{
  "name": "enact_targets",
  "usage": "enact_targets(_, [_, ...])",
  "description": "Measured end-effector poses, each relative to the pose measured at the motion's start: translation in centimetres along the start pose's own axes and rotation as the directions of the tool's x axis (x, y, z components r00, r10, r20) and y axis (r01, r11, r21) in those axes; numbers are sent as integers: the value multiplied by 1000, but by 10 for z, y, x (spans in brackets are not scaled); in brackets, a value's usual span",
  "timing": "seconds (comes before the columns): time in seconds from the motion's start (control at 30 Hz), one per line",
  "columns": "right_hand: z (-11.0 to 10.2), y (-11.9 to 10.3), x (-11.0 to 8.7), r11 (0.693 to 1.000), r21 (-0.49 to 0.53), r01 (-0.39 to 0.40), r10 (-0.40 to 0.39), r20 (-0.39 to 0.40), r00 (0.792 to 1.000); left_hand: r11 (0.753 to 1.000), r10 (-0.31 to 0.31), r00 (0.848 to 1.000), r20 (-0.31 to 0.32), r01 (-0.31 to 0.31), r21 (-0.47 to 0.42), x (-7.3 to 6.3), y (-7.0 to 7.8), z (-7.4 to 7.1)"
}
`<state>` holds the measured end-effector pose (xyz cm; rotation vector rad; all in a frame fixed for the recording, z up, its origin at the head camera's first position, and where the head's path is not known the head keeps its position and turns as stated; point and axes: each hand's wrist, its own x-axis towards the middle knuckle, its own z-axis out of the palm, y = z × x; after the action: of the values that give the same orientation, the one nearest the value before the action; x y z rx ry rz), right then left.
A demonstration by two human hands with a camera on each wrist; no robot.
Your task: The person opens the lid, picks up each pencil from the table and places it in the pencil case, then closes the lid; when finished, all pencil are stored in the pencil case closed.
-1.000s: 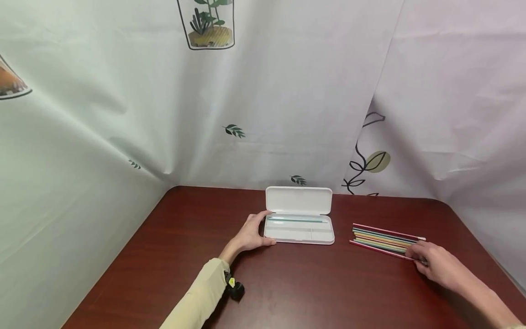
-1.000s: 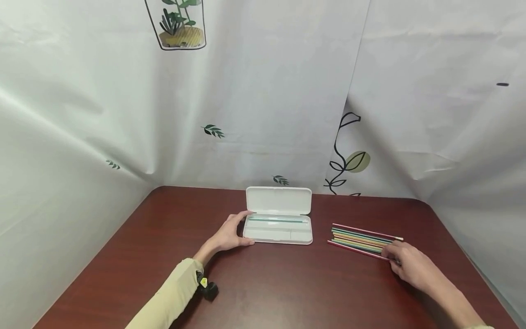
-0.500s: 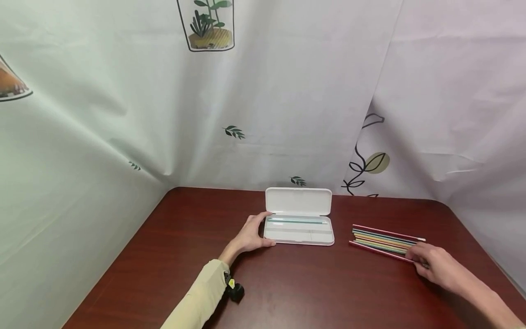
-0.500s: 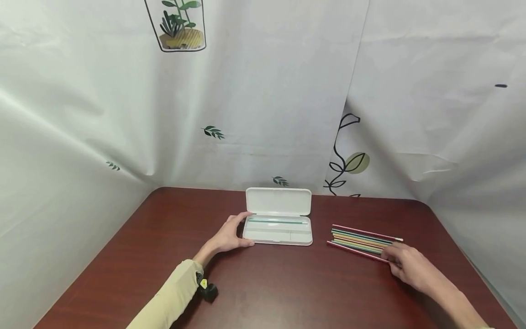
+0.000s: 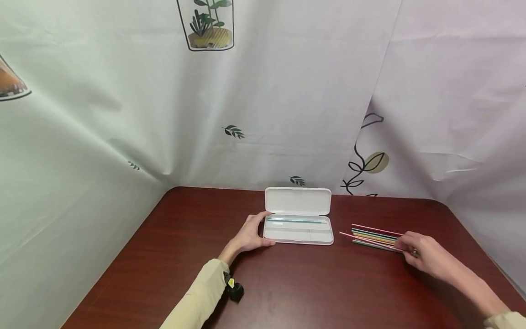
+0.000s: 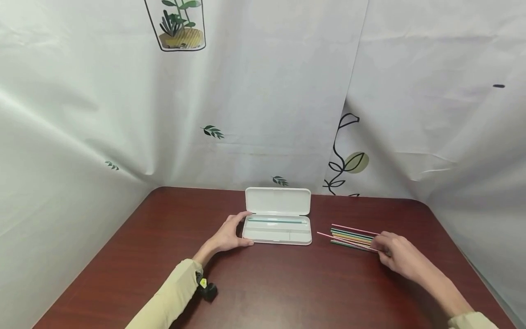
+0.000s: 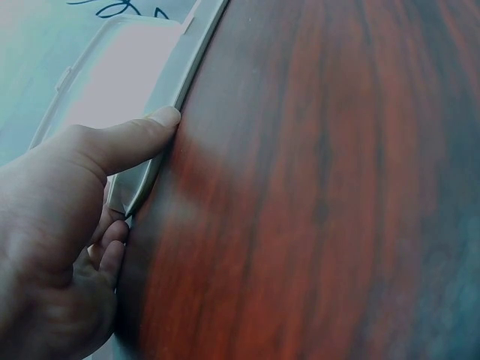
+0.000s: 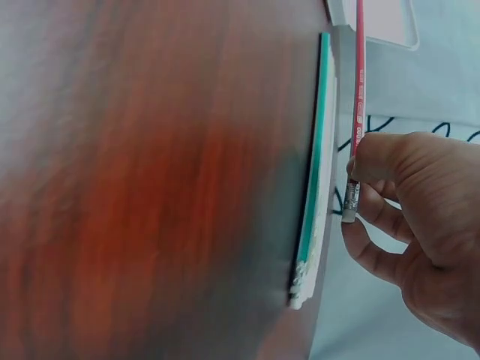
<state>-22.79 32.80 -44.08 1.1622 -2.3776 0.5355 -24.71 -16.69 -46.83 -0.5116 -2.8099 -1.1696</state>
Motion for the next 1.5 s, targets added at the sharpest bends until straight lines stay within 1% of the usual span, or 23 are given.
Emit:
enact_targets(0.27, [5,-5,19,999,32,2,-2,5,1000,1000,-12,1000,19,12,9,-1,0,0])
enact_targets(0.47, [8,-10,40,1000,22,7,-7,14,1000,1000,4,1000,-5,-4,9,2,2,-3])
enact_targets(0.57, [11,-12,48,1000,25,12,-12,12,1000,1000,5,1000,-3,-5,10,2,2,-4])
enact_targets(0.8, [21,-18,60,998,59,23,-24,18,1000,1000,8,1000,1,-8,13,0,0,-3])
enact_targets(1.1, [33,-24,78,995,93,20,-23,35,999,1000,-3,1000,2,3,14,-3,-1,-1])
enact_targets(1.33, [39,-30,93,995,103,-11,3,83,997,1000,-2,1000,5,2,15,-3,-1,-1])
enact_targets(1.5, [44,-31,101,994,112,-1,-9,89,996,1000,3,1000,9,-3,8,-2,1,-2])
